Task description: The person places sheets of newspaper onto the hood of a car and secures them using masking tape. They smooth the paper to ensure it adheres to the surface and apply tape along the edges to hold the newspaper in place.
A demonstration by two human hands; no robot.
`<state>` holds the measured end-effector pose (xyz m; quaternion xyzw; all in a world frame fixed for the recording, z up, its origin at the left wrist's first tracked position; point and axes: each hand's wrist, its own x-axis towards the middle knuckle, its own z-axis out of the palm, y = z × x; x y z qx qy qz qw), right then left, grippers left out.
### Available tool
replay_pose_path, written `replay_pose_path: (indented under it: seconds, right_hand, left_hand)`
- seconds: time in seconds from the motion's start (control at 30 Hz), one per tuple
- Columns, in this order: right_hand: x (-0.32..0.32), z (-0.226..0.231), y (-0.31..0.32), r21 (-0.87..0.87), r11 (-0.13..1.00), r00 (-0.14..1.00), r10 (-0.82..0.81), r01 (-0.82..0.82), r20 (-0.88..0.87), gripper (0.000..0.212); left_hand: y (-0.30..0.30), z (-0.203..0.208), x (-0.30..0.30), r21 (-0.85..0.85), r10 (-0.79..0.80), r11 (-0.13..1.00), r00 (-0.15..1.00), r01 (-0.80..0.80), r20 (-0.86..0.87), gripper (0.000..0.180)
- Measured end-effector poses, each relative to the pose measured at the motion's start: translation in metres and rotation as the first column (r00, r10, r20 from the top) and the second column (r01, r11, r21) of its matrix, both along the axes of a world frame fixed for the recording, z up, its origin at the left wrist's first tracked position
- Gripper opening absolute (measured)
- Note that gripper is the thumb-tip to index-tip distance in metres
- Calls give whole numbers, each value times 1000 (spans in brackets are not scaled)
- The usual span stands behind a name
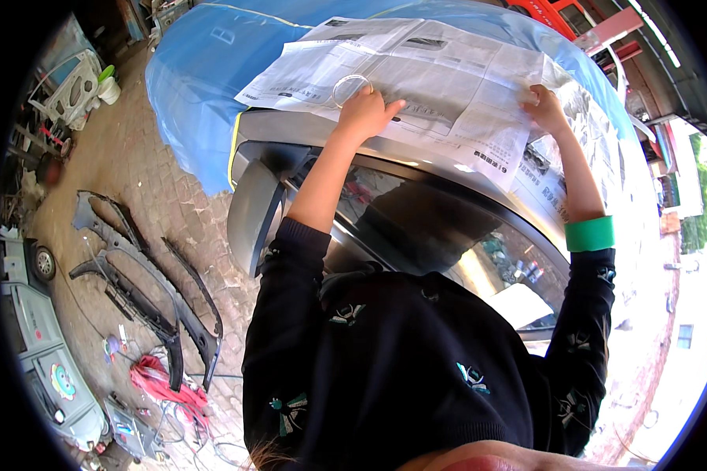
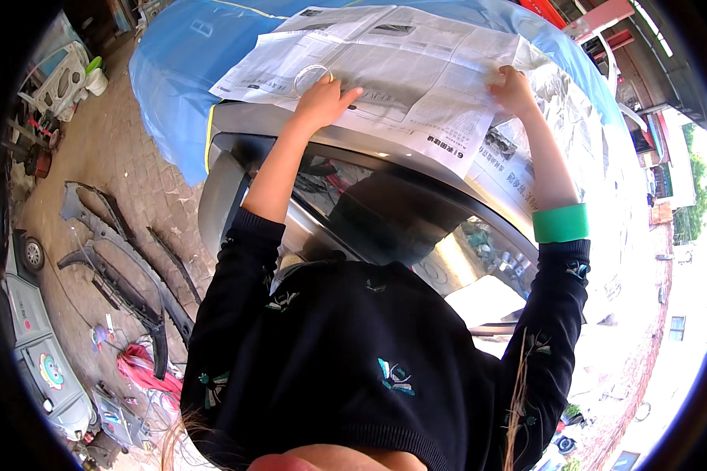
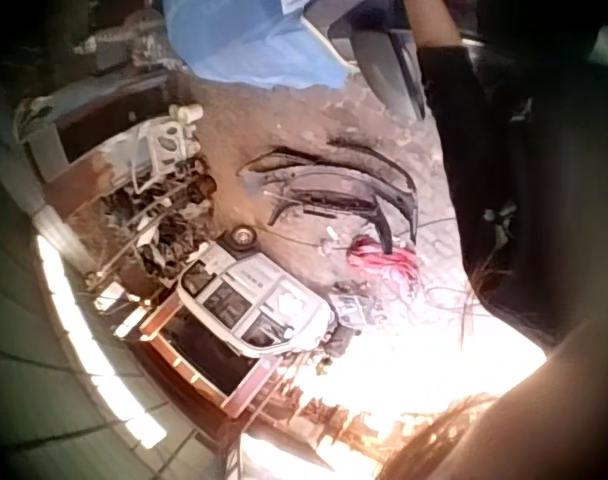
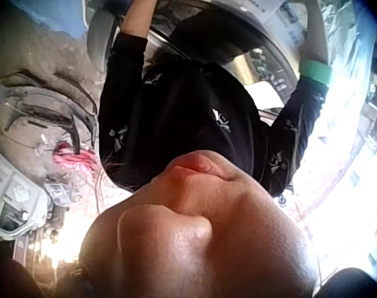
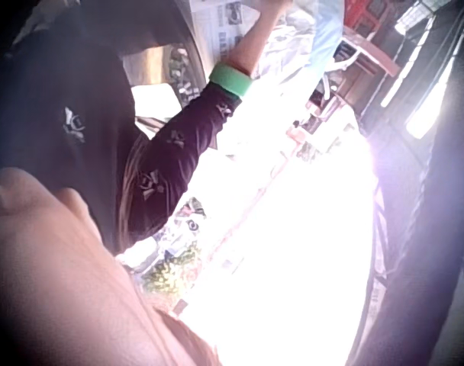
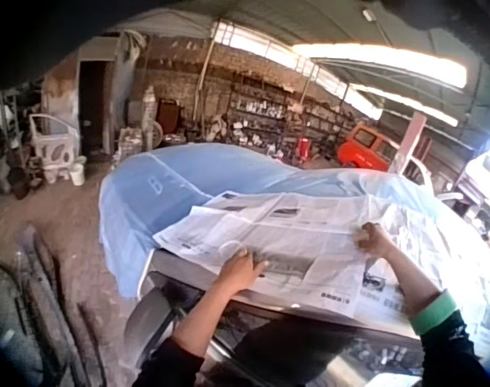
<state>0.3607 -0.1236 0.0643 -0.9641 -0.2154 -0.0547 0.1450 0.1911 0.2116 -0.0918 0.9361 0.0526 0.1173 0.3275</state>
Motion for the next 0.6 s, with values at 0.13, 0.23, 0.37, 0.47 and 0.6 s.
replay_pose_path:
  seconds: [0.13, 0.23, 0.37, 0.47, 0.6]
  right_hand:
    - [2, 4, 3, -56, 998, 997, -37, 34, -62, 57]
    - [5, 4, 1, -69, 997, 996, -43, 38, -78, 58]
    - [5, 3, 3, -134, 989, 997, -70, 65, -34, 60]
    - [-10, 10, 14, -177, 979, 995, -94, 99, 37, 61]
    - [-45, 18, 40, -398, 894, 945, -77, 207, 319, 61]
  left_hand:
    - [-3, -1, 0, 9, 20, 1000, 1000, -20, -12, 69]
    - [-6, 0, -1, 36, 25, 999, 1000, -25, -14, 67]
    - [-11, 4, -3, 25, 36, 999, 999, -35, -39, 65]
    - [-7, -3, 2, 17, 43, 999, 999, -43, -6, 64]
    - [-8, -10, 3, 69, 71, 995, 997, -74, 39, 62]
